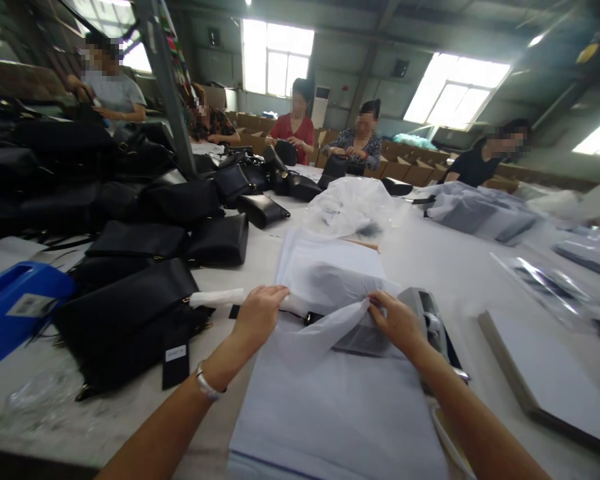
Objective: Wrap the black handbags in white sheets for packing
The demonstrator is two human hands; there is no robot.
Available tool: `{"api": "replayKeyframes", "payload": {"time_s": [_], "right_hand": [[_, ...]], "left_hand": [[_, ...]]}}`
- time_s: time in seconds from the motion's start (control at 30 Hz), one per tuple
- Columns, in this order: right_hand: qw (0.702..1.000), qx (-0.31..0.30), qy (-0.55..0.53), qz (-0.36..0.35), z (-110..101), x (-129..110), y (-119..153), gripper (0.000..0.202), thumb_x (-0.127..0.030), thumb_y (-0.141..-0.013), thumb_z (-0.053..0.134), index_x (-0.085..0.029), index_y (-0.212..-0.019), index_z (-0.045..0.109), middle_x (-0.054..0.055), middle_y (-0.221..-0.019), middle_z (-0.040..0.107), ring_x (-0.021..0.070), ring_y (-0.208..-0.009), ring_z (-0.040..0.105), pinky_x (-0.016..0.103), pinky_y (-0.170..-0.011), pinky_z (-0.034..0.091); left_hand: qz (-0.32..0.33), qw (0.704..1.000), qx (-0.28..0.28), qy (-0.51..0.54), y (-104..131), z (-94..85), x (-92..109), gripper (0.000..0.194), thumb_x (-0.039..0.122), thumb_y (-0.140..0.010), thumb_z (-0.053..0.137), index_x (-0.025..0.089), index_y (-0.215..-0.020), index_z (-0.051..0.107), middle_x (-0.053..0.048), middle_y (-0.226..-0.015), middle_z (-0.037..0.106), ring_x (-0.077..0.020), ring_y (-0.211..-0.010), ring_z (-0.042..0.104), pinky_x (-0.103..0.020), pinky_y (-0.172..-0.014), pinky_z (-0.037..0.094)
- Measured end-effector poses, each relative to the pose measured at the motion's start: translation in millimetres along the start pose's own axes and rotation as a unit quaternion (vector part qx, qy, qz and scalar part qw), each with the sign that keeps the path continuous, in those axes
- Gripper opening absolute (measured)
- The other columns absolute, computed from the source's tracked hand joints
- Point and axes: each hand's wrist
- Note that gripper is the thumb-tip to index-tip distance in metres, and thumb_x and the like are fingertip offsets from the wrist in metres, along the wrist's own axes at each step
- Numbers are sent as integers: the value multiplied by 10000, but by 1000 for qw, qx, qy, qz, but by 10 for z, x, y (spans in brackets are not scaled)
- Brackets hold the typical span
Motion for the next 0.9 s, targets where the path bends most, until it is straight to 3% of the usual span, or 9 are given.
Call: {"api": "replayKeyframes", "payload": {"time_s": [0.1,0.2,0.27,0.33,0.5,0.63,0.67,0.77,0.9], "right_hand": [[1000,4,-17,1,2,-20,1,144,-258,-930,508,-243,-1027,613,32,-1078,685,219,-945,640,310,-785,458],[999,5,-38,6,-3,-44,5,141,-236,-931,512,-227,-1033,608,42,-1087,675,215,-977,627,309,-827,447],[999,3,-49,9,-6,-62,9,140,-228,-933,514,-221,-1038,606,48,-1091,669,213,-984,620,307,-839,439],[998,4,-56,14,-3,-77,11,141,-226,-936,514,-218,-1042,606,51,-1092,666,214,-985,614,305,-837,433],[997,9,-68,23,0,-94,17,147,-213,-939,513,-211,-1047,612,54,-1081,659,212,-992,602,296,-834,424],[997,19,-68,27,-49,-125,44,148,-191,-915,550,-208,-1036,634,45,-1049,670,193,-975,613,269,-833,432],[997,21,-68,27,-60,-130,42,140,-186,-904,565,-211,-1018,643,35,-1015,678,186,-959,621,255,-823,437],[997,23,-70,30,-88,-131,13,136,-195,-879,604,-221,-997,665,22,-1001,691,181,-946,635,240,-807,447],[996,19,-84,34,-124,-115,-10,139,-207,-856,625,-230,-979,684,24,-1018,696,197,-970,637,255,-819,448]], "left_hand": [[21,996,59,63,186,-54,276,317,346,-982,498,237,-1262,597,-70,-1278,649,-217,-1189,586,-365,-1050,439],[129,990,36,45,350,84,611,744,593,-790,687,232,-1405,477,-127,-1453,506,-322,-1354,443,-473,-1113,387],[164,986,38,-4,368,226,794,877,556,-740,754,244,-1473,386,-139,-1554,362,-364,-1445,288,-559,-1157,297],[171,983,45,-46,287,335,934,858,452,-783,756,229,-1498,336,-137,-1592,281,-353,-1485,174,-590,-1185,219],[172,979,27,-109,-85,380,1174,798,256,-803,738,148,-1488,341,-179,-1594,248,-341,-1494,101,-609,-1202,151],[126,983,-44,-125,-199,417,1172,727,149,-769,719,183,-1436,432,-160,-1412,547,-328,-1363,446,-584,-1183,240],[113,984,-62,-120,-214,448,1127,669,126,-779,689,190,-1408,468,-148,-1397,564,-313,-1309,511,-556,-1167,291],[83,987,-98,-97,-282,528,955,440,54,-858,499,189,-1266,594,-113,-1357,603,-247,-1234,578,-413,-1077,426],[66,985,-134,-80,-375,454,825,532,-65,-836,318,203,-1197,601,-66,-1281,655,-159,-1178,618,-276,-1007,448]]}}
Point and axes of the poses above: each hand's wrist, its own y-axis away from the middle knuckle, its own z-axis out of the palm, x = y × z
